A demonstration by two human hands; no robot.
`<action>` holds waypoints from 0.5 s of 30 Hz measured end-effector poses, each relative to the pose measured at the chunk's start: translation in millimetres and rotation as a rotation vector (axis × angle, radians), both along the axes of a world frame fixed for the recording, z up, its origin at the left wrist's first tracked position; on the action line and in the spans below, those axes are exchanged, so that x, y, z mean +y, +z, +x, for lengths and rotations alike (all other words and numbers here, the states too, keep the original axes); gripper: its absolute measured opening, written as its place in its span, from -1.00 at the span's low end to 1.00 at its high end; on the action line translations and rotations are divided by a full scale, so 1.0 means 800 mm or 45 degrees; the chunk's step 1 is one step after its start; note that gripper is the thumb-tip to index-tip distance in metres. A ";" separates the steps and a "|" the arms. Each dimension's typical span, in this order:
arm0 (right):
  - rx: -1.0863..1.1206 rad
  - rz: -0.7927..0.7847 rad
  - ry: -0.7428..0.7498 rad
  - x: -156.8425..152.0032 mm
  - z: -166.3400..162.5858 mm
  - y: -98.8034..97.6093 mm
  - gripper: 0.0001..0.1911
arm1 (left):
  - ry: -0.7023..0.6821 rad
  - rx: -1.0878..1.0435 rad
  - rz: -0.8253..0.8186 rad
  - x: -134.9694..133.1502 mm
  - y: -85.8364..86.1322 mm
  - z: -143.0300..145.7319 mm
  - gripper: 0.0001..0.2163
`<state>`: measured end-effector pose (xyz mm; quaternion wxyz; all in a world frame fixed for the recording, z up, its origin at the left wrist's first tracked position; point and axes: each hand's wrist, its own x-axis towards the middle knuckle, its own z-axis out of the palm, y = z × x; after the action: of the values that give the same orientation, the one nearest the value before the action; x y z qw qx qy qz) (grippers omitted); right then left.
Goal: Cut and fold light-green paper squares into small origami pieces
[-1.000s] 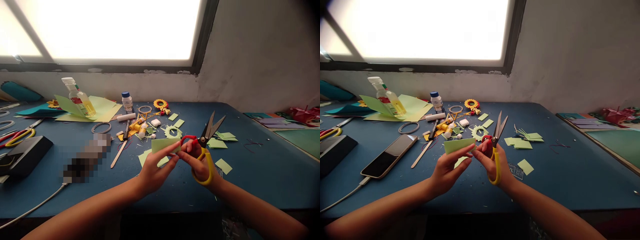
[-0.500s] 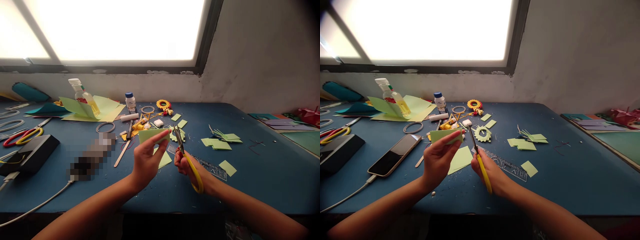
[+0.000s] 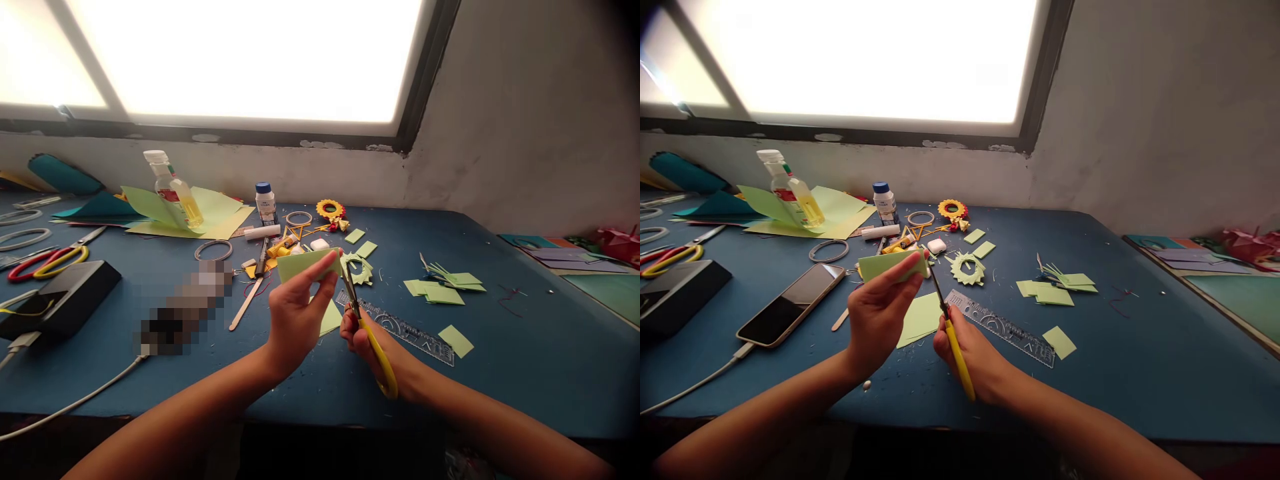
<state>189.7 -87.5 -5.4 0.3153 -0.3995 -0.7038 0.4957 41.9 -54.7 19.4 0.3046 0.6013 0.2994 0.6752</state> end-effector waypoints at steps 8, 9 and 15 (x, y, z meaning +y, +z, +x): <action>0.004 0.000 0.012 -0.001 -0.003 0.004 -0.39 | 0.019 0.060 0.012 0.001 -0.007 0.003 -0.68; 0.009 -0.001 0.005 -0.001 -0.003 0.003 -0.40 | 0.035 0.071 0.015 0.001 -0.008 0.003 -0.68; 0.064 0.013 -0.025 0.000 -0.003 -0.004 -0.41 | 0.052 0.080 0.007 0.000 -0.008 0.004 -0.69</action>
<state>187.1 -87.7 -8.9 0.3397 -0.3921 -0.6942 0.4990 45.1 -54.4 13.4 0.2796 0.6170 0.3191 0.6628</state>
